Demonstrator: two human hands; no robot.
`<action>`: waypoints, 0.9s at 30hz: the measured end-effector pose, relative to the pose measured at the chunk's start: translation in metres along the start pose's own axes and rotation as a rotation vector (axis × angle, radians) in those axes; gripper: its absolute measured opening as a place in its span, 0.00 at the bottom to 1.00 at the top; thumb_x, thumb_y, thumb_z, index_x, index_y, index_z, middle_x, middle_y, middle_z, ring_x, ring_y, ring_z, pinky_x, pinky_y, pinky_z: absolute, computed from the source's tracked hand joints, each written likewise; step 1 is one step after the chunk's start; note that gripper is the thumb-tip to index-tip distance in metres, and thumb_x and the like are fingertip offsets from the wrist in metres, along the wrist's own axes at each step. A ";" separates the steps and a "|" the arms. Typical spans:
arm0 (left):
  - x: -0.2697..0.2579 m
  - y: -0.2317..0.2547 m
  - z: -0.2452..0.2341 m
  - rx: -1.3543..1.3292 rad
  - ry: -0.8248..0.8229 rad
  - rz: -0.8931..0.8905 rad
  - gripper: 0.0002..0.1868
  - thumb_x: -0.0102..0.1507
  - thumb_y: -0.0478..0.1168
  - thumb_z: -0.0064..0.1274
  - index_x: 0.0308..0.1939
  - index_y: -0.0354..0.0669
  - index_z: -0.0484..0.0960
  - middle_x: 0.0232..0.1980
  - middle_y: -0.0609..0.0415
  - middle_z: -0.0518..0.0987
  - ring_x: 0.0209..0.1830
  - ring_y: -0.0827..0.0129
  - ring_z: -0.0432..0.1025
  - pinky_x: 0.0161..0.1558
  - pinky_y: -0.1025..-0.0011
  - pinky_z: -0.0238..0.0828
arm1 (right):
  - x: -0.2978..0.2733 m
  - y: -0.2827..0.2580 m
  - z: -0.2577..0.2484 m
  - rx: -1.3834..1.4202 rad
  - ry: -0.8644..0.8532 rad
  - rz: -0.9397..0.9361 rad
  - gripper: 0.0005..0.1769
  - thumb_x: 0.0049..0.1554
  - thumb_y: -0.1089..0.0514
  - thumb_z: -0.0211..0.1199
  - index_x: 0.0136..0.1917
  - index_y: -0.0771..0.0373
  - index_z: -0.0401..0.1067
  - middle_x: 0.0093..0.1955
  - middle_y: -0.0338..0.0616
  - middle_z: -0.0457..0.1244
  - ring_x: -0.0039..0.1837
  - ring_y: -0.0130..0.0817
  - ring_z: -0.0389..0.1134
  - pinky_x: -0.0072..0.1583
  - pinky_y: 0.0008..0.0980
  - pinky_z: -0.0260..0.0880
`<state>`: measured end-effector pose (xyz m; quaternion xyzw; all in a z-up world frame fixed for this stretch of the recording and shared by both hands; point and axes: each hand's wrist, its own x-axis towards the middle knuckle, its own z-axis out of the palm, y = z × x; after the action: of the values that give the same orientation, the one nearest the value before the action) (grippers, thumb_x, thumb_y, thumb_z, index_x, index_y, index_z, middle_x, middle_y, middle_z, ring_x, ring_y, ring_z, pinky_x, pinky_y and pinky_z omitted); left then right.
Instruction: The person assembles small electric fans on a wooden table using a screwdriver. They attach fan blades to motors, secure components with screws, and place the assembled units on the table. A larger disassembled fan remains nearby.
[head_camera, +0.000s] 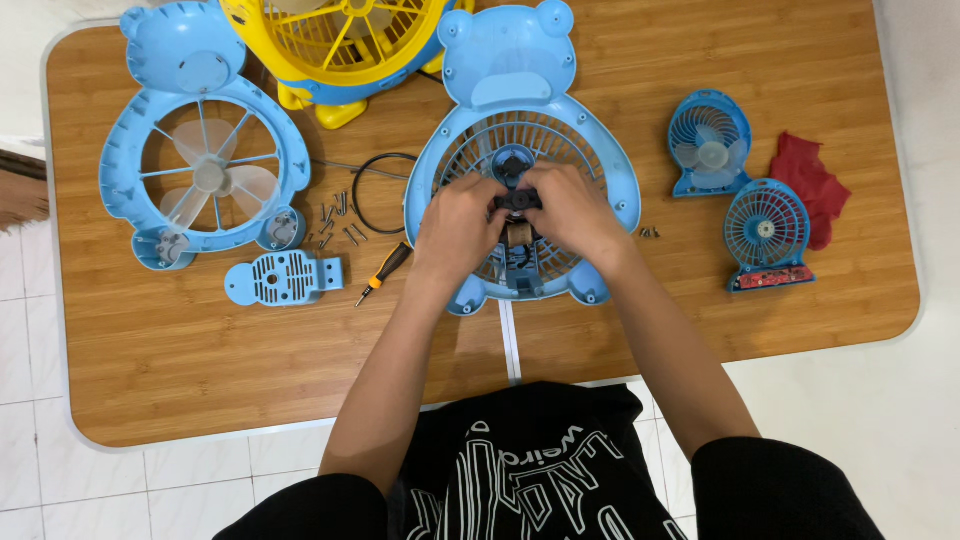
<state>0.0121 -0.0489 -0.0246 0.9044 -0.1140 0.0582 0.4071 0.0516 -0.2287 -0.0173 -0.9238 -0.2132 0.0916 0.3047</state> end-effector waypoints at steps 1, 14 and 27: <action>0.000 0.000 0.000 -0.005 0.005 0.009 0.09 0.55 0.31 0.64 0.39 0.37 0.84 0.38 0.46 0.80 0.39 0.50 0.77 0.40 0.56 0.73 | -0.001 0.000 0.000 0.003 0.005 -0.004 0.12 0.47 0.67 0.68 0.47 0.66 0.77 0.50 0.53 0.68 0.55 0.56 0.69 0.54 0.49 0.68; -0.001 -0.001 0.003 -0.009 -0.008 0.002 0.10 0.55 0.31 0.64 0.41 0.37 0.85 0.39 0.42 0.80 0.40 0.45 0.76 0.41 0.53 0.72 | -0.003 0.000 0.001 0.008 -0.040 0.042 0.10 0.49 0.67 0.69 0.47 0.66 0.78 0.49 0.55 0.70 0.53 0.56 0.71 0.54 0.48 0.69; 0.000 0.000 0.003 -0.002 -0.018 0.010 0.10 0.57 0.31 0.63 0.42 0.36 0.85 0.40 0.41 0.81 0.41 0.43 0.77 0.43 0.53 0.73 | -0.006 0.016 0.004 0.265 0.083 -0.090 0.17 0.44 0.66 0.76 0.45 0.67 0.73 0.45 0.50 0.67 0.48 0.41 0.70 0.50 0.37 0.71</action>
<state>0.0118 -0.0511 -0.0272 0.9039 -0.1221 0.0520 0.4065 0.0505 -0.2409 -0.0300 -0.8680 -0.2277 0.0667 0.4361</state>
